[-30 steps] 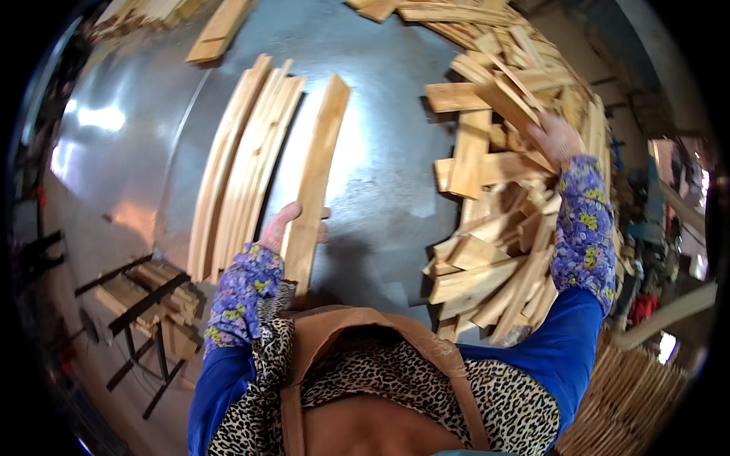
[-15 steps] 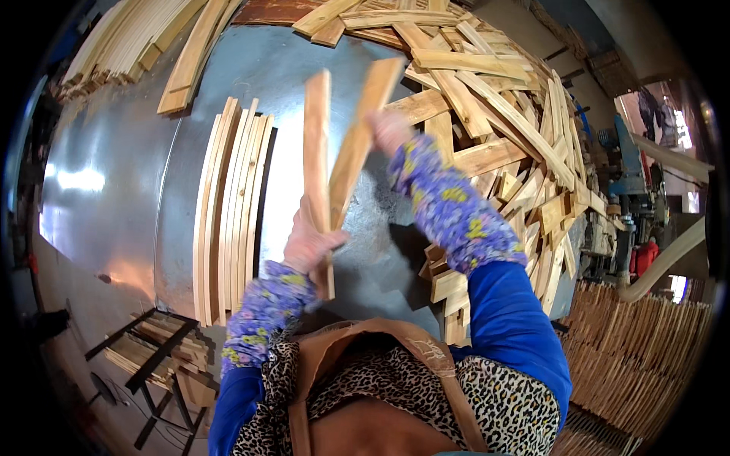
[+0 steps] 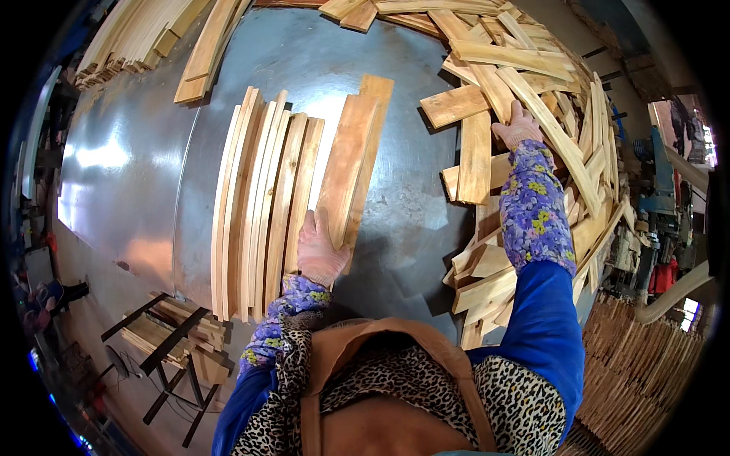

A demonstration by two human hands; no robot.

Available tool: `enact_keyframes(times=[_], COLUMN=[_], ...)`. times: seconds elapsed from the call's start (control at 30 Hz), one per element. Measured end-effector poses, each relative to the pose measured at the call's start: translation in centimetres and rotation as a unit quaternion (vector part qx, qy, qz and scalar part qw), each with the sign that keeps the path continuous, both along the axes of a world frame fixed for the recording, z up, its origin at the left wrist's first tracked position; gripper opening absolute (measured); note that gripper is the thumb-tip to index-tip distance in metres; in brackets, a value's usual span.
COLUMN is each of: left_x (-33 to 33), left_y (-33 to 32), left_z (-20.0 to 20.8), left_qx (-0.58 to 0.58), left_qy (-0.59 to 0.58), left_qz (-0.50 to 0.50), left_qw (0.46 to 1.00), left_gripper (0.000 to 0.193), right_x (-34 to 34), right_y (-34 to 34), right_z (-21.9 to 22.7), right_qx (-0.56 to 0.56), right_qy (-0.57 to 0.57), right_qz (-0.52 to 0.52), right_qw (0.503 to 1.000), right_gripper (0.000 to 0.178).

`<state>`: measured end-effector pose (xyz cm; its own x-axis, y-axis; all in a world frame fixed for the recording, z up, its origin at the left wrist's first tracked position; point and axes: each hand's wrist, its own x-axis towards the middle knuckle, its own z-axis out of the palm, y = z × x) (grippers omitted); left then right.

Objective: The person repeatedly picks up thin wooden planks from a large pile on a metal table and stacks them into a neat pile. The person handles the planks one at a time or in small groups, aligning them as they build the stack.

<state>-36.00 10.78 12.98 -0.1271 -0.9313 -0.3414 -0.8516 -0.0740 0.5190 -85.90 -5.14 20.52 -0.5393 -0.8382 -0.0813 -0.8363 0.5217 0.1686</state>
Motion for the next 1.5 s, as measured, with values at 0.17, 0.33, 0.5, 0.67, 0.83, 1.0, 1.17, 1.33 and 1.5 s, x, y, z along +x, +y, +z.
enact_keyframes(times=[0.17, 0.33, 0.5, 0.67, 0.83, 1.0, 1.17, 1.33, 1.5], left_x=[1.2, 5.4, 9.9, 12.4, 10.7, 10.8, 13.8, 14.1, 12.5], left_y=[0.1, -0.6, -1.2, -0.6, 0.3, -0.5, -2.4, -3.6, -3.0], left_z=[1.2, 4.1, 4.5, 2.9, 1.5, -0.6, -2.6, -2.3, -1.5], left_qx=[-0.021, -0.058, -0.058, -0.024, 0.220, 0.140, 0.215, 0.184, 0.176], left_qy=[-0.029, -0.127, -0.117, 0.041, 0.482, 0.199, 0.366, 0.284, 0.208], left_qz=[0.001, -0.024, 0.008, 0.044, 0.200, 0.132, 0.143, 0.137, 0.158], left_qw=[0.999, 0.990, 0.991, 0.998, 0.824, 0.961, 0.894, 0.931, 0.949], left_gripper=[0.098, 0.091, 0.085, 0.084, 0.088, 0.068, 0.058, 0.064, 0.071], right_x=[-1.8, 3.1, 12.9, 21.3, 36.9, 43.9, 40.1, 37.9, 34.8], right_y=[-0.9, 9.2, 18.8, 23.7, 23.8, 21.1, 15.0, 12.2, 14.4], right_z=[0.2, 1.4, -1.8, -3.2, -4.0, -4.6, -8.1, -10.3, -7.7], right_qx=[0.047, -0.168, -0.232, -0.152, 0.131, 0.097, 0.011, -0.029, -0.245], right_qy=[-0.198, -0.719, -0.828, -0.810, -0.588, -0.374, -0.218, -0.307, -0.738], right_qz=[0.060, -0.128, -0.144, -0.111, 0.052, 0.325, 0.116, 0.013, -0.104], right_qw=[0.977, 0.662, 0.489, 0.556, 0.797, 0.863, 0.969, 0.951, 0.620], right_gripper=[0.063, 0.057, 0.060, 0.057, 0.065, 0.078, 0.102, 0.109, 0.100])
